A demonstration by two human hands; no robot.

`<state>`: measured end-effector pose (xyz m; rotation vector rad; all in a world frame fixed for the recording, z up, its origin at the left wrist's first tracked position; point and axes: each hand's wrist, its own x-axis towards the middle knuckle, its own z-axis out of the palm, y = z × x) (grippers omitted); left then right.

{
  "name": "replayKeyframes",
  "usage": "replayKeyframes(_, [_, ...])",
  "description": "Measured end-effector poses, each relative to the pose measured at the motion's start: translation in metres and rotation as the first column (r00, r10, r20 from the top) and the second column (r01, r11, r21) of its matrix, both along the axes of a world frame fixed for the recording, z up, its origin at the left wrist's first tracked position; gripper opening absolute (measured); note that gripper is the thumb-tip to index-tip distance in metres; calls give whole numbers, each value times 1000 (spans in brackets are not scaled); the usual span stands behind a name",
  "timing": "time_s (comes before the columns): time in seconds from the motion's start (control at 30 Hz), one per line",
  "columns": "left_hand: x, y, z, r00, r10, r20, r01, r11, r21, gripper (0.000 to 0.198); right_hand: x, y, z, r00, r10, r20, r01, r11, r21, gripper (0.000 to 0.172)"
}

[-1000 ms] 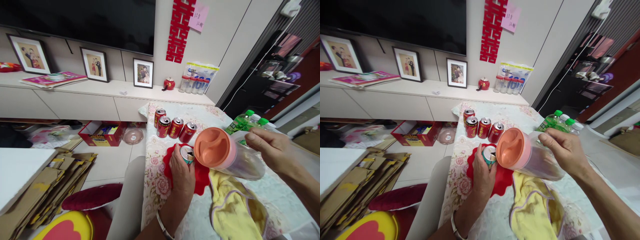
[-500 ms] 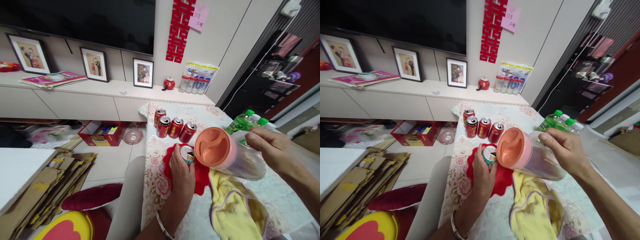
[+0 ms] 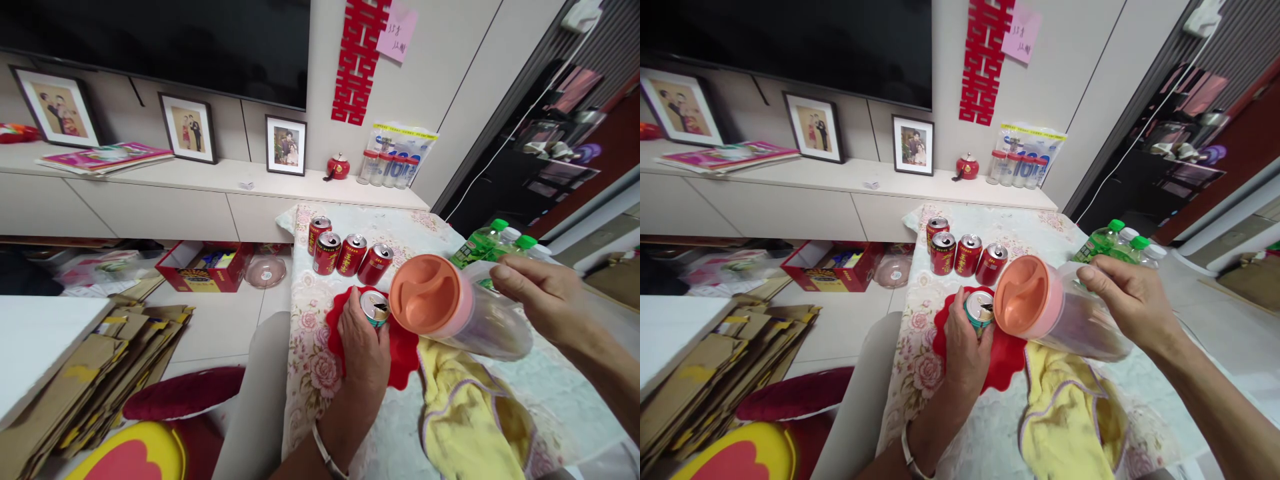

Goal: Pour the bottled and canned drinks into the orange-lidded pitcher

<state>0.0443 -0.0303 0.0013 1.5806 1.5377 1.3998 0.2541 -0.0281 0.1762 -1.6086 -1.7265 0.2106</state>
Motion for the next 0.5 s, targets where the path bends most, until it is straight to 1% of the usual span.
replayKeyframes(0.5, [1,0,-2,1000,1,-18,0,1000,19,75,1,2,0,999,-7,38,6,1000,14,65])
